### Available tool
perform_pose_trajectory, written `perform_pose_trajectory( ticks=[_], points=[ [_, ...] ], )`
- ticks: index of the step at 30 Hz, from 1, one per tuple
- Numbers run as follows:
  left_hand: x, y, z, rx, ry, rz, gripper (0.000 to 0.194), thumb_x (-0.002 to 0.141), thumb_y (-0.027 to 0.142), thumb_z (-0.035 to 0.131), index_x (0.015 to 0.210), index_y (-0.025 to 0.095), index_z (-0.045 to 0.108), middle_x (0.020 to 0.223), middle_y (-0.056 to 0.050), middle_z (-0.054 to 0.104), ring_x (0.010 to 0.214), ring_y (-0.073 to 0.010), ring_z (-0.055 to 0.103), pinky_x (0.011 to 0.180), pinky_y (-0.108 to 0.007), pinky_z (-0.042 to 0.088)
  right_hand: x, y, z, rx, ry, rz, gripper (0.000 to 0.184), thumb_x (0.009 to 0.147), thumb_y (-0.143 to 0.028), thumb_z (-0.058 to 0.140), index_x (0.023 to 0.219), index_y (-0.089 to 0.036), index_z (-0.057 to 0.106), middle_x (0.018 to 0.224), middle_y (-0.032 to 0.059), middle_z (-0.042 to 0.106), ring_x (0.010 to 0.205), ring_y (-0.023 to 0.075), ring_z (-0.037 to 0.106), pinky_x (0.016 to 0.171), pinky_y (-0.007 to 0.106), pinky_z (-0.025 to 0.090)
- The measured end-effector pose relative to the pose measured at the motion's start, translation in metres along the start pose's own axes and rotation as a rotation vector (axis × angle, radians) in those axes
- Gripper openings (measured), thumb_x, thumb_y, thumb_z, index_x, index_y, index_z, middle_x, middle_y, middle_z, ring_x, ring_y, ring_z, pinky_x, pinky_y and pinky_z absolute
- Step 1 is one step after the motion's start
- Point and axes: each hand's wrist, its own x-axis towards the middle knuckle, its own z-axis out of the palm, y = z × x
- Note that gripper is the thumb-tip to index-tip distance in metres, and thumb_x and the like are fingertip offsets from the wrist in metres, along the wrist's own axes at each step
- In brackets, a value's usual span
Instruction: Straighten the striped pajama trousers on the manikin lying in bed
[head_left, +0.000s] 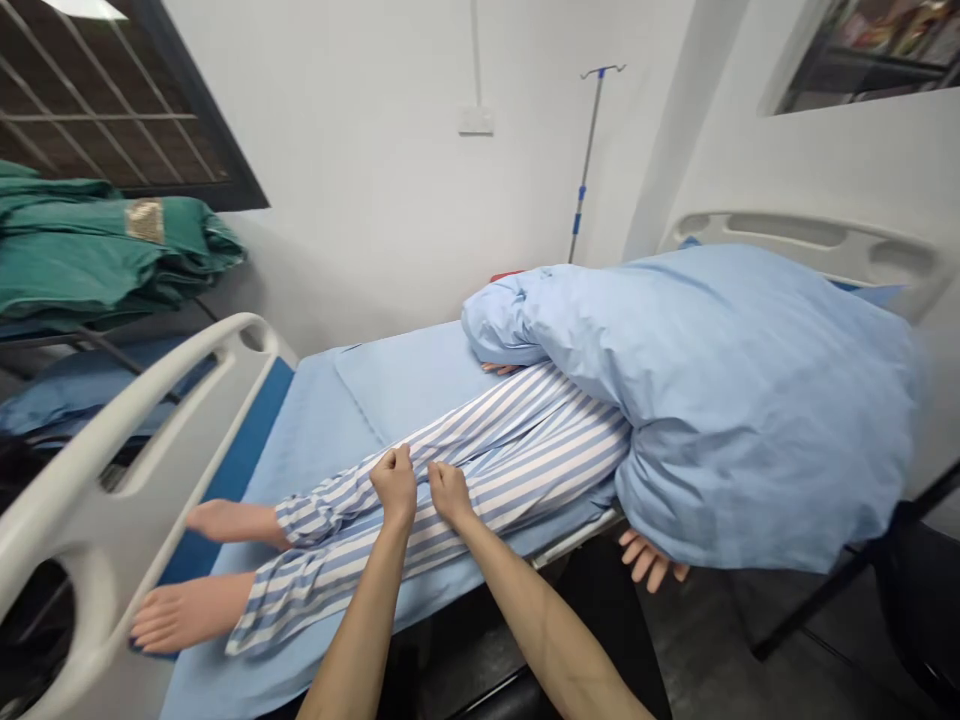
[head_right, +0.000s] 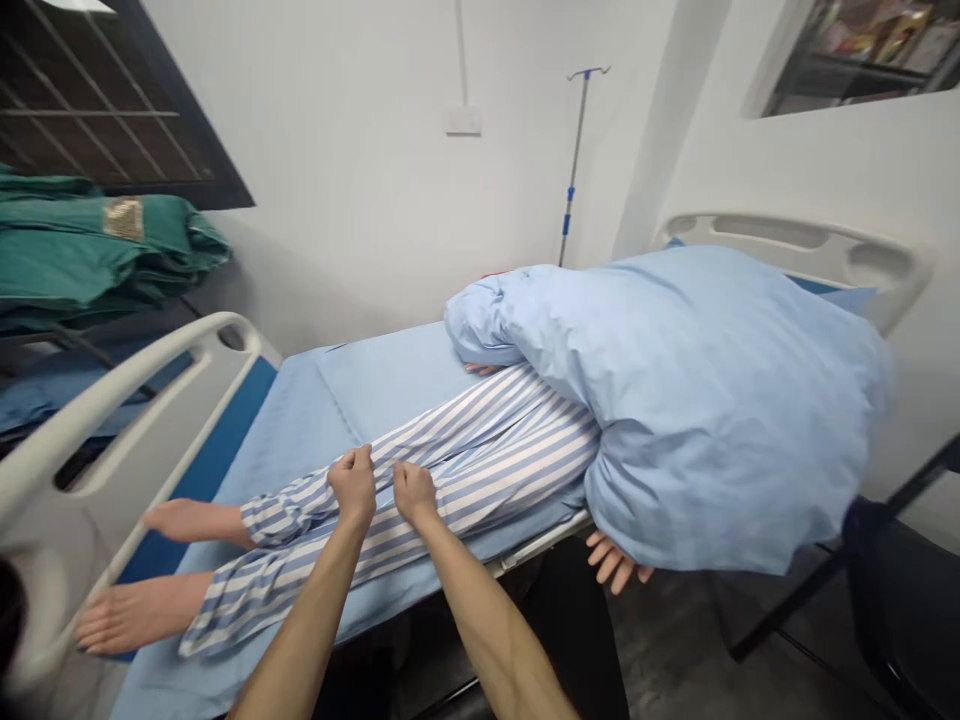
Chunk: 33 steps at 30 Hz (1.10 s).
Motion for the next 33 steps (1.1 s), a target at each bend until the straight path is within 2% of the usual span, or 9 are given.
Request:
perform_pose_trajectory(
  ticks=[3, 6, 10, 16, 19, 22, 26, 29, 33],
  points=[
    [-0.01, -0.023, 0.015, 0.15, -0.075, -0.043, 0.036, 0.088, 0.035, 0.039, 0.054, 0.022, 0.037, 0.055, 0.0, 0.04, 0.058, -0.0139, 0.039, 0.061, -0.028, 0.032, 0.001, 0.005, 0.004, 0.052, 0.028, -0.005, 0.044, 0.104, -0.024, 0.037, 0.072, -0.016, 0.066, 0.068, 0.0032, 0.066, 0.065, 0.0133, 0.056, 0.061, 0.024, 0.034],
    [-0.016, -0.039, 0.02, 0.301, -0.149, 0.007, 0.038, 0.093, 0.032, 0.03, 0.059, 0.022, 0.042, 0.061, -0.005, 0.051, 0.063, -0.0177, 0.046, 0.066, -0.031, 0.033, -0.001, 0.008, 0.006, 0.032, 0.057, -0.006, 0.044, 0.103, -0.028, 0.037, 0.072, -0.018, 0.066, 0.068, 0.0027, 0.067, 0.064, 0.0132, 0.057, 0.061, 0.023, 0.035],
    [-0.014, -0.042, 0.021, 0.381, -0.175, 0.025, 0.04, 0.095, 0.033, 0.027, 0.06, 0.022, 0.042, 0.064, -0.008, 0.054, 0.067, -0.0206, 0.049, 0.068, -0.033, 0.033, -0.002, 0.005, 0.004, -0.004, 0.057, 0.012, 0.043, 0.103, -0.028, 0.038, 0.072, -0.018, 0.067, 0.069, 0.002, 0.067, 0.064, 0.0126, 0.057, 0.062, 0.023, 0.036],
    [-0.014, -0.04, 0.022, 0.432, -0.169, 0.031, 0.042, 0.095, 0.035, 0.027, 0.058, 0.022, 0.04, 0.062, -0.008, 0.052, 0.066, -0.0197, 0.047, 0.068, -0.033, 0.031, -0.004, 0.005, -0.001, -0.069, 0.019, -0.01, 0.039, 0.102, -0.025, 0.042, 0.074, -0.016, 0.068, 0.072, 0.0017, 0.07, 0.066, 0.0117, 0.057, 0.061, 0.022, 0.032],
    [-0.015, -0.039, 0.022, 0.452, -0.175, 0.044, 0.04, 0.094, 0.035, 0.029, 0.058, 0.021, 0.04, 0.064, -0.008, 0.053, 0.065, -0.0187, 0.045, 0.065, -0.032, 0.027, -0.004, 0.004, -0.014, -0.136, -0.034, -0.028, 0.037, 0.1, -0.028, 0.046, 0.072, -0.018, 0.068, 0.07, 0.001, 0.069, 0.064, 0.0123, 0.054, 0.06, 0.023, 0.031],
    [-0.015, -0.037, 0.023, 0.48, -0.184, 0.033, 0.039, 0.092, 0.035, 0.03, 0.056, 0.021, 0.04, 0.062, -0.007, 0.052, 0.062, -0.0182, 0.042, 0.063, -0.03, 0.023, 0.004, -0.005, -0.042, -0.173, -0.064, -0.1, 0.036, 0.098, -0.03, 0.05, 0.067, -0.019, 0.064, 0.067, -0.0011, 0.066, 0.062, 0.0121, 0.052, 0.06, 0.024, 0.028],
    [-0.016, -0.035, 0.024, 0.47, -0.165, 0.035, 0.039, 0.089, 0.035, 0.034, 0.053, 0.021, 0.038, 0.057, -0.005, 0.047, 0.059, -0.017, 0.034, 0.061, -0.03, 0.021, 0.019, -0.012, -0.078, -0.152, 0.004, -0.169, 0.041, 0.101, -0.031, 0.044, 0.066, -0.019, 0.061, 0.063, -0.0037, 0.06, 0.062, 0.0103, 0.05, 0.061, 0.023, 0.027],
    [-0.018, -0.034, 0.023, 0.438, -0.156, 0.057, 0.036, 0.086, 0.032, 0.038, 0.051, 0.021, 0.038, 0.055, -0.003, 0.044, 0.059, -0.0159, 0.033, 0.06, -0.029, 0.023, 0.018, 0.006, -0.085, -0.198, 0.004, -0.13, 0.042, 0.102, -0.032, 0.043, 0.068, -0.019, 0.063, 0.063, -0.003, 0.06, 0.063, 0.0105, 0.051, 0.061, 0.022, 0.028],
    [-0.021, -0.035, 0.024, 0.415, -0.146, 0.072, 0.034, 0.082, 0.032, 0.042, 0.05, 0.021, 0.034, 0.051, 0.0, 0.037, 0.057, -0.0142, 0.033, 0.059, -0.028, 0.024, 0.004, 0.038, -0.073, -0.332, -0.044, -0.065, 0.033, 0.1, -0.032, 0.047, 0.077, -0.021, 0.069, 0.068, 0.0003, 0.066, 0.064, 0.0131, 0.055, 0.06, 0.023, 0.027]
  ],
)
